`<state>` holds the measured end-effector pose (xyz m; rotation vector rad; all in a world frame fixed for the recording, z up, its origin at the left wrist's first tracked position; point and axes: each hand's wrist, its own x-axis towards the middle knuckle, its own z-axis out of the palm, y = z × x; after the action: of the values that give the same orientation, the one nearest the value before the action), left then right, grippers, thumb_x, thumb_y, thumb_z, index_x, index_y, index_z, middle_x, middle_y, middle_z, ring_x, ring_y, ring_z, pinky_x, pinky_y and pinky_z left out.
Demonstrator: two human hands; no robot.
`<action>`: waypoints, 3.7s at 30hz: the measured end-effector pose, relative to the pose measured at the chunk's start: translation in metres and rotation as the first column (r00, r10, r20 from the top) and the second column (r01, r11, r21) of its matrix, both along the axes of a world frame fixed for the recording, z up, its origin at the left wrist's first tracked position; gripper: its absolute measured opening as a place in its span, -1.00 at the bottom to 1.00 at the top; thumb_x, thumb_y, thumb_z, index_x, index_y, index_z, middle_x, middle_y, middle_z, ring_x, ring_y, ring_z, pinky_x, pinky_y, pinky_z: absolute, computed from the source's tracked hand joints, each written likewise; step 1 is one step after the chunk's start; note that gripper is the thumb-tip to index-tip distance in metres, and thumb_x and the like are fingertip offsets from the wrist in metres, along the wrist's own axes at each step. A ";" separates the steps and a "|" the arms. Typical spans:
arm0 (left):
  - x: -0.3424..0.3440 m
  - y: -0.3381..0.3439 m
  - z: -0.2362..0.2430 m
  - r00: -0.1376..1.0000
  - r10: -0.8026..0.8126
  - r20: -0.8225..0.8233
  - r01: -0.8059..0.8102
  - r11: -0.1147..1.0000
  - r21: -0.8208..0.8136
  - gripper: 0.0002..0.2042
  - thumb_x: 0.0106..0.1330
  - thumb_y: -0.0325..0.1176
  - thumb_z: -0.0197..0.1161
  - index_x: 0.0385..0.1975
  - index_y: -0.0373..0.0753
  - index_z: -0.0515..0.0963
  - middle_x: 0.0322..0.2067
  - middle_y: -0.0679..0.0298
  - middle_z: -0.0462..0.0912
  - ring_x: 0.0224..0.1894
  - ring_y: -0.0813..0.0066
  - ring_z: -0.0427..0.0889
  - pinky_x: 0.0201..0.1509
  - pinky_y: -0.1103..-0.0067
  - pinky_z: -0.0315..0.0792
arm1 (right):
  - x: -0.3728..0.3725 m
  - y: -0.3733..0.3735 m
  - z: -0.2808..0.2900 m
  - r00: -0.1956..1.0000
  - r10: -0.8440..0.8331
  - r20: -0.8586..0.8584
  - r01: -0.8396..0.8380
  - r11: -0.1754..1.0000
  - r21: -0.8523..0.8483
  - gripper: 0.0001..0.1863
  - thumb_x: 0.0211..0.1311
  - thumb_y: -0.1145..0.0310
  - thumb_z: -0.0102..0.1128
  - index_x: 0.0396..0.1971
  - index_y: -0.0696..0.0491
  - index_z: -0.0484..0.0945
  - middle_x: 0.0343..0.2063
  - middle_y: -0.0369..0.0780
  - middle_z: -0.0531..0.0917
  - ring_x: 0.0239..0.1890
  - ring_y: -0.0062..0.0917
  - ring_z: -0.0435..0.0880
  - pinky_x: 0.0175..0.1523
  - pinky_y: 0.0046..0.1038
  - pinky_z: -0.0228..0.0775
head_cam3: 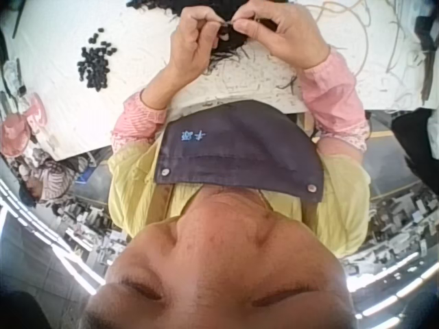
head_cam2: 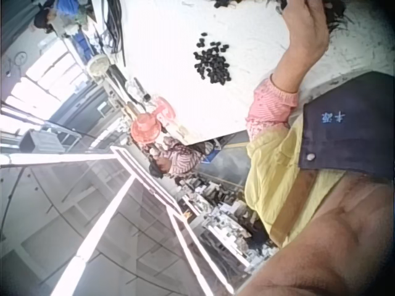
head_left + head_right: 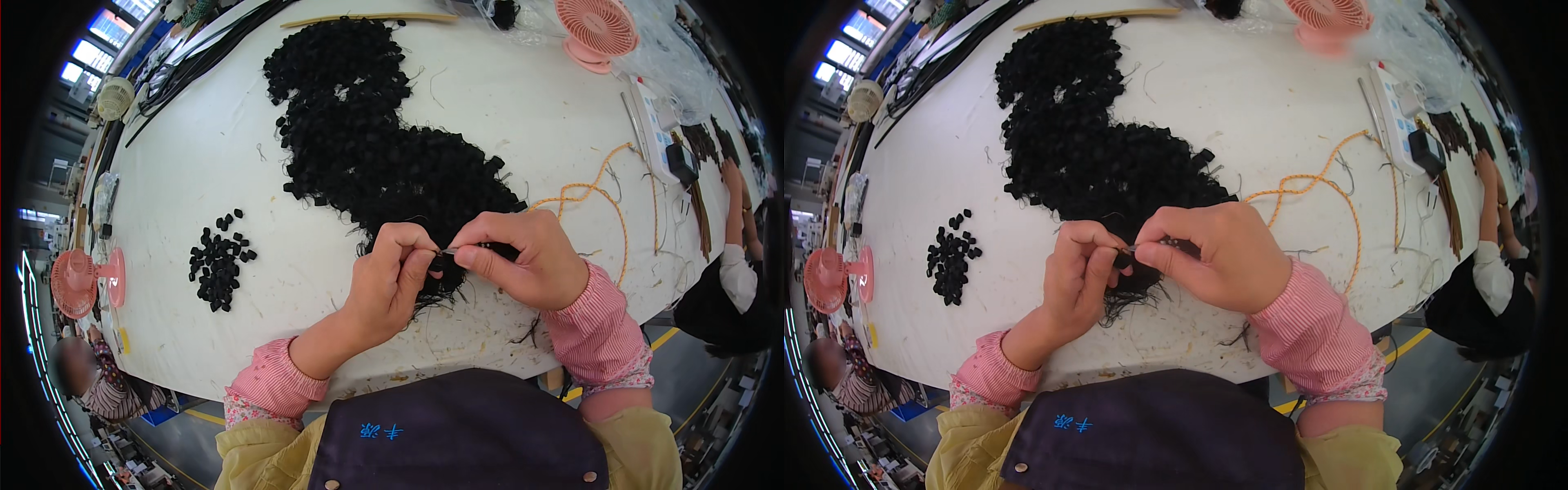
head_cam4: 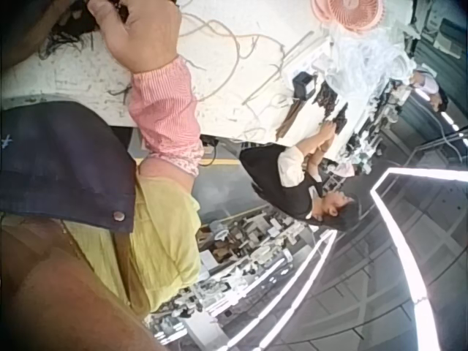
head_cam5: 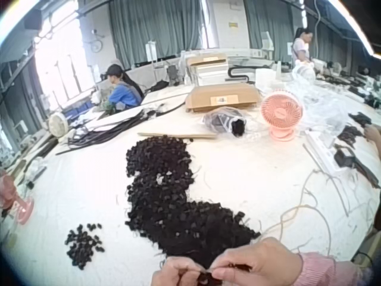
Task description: The person trims excess threads or material from small black leather components using hand snips.
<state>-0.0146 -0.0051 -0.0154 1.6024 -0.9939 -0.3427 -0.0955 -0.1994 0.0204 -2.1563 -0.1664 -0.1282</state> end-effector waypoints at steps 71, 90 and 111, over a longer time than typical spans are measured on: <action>-0.003 -0.006 -0.001 0.930 0.066 -0.361 -0.131 0.979 -0.159 -0.90 0.44 -0.42 -0.04 -0.18 -0.29 0.27 -0.33 0.23 0.52 -0.45 0.70 0.42 -0.37 0.75 0.36 | 0.001 0.013 -0.002 0.988 -0.082 0.131 0.074 0.995 0.066 -0.67 0.01 0.36 0.34 -0.21 0.02 0.46 -0.56 -0.27 0.61 -0.57 -0.49 0.62 -0.47 -0.52 0.40; -0.003 -0.004 -0.005 0.964 0.026 -0.264 -0.054 0.993 -0.102 -0.92 0.44 -0.42 -0.03 -0.21 -0.29 0.29 -0.37 0.28 0.50 -0.44 0.72 0.42 -0.37 0.76 0.36 | -0.001 0.002 0.002 0.978 -0.025 0.206 0.081 0.960 -0.269 -0.86 0.03 0.32 0.35 -0.41 0.01 0.64 -0.69 -0.28 0.53 -0.67 -0.45 0.53 -0.57 -0.48 0.28; -0.004 -0.009 -0.004 0.928 0.027 -0.371 -0.104 0.976 -0.190 -0.91 0.44 -0.44 -0.03 -0.19 -0.30 0.27 -0.36 0.28 0.50 -0.44 0.71 0.43 -0.36 0.75 0.37 | -0.001 0.009 0.003 0.976 -0.211 -0.044 0.216 0.964 0.153 -0.81 0.09 0.36 0.33 -0.30 0.07 0.58 -0.58 -0.31 0.58 -0.59 -0.65 0.52 -0.45 -0.62 0.34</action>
<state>-0.0182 -0.0136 -0.0192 1.3175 -0.6629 -0.4581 -0.0965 -0.1905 0.0238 -2.0125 0.0907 -0.2279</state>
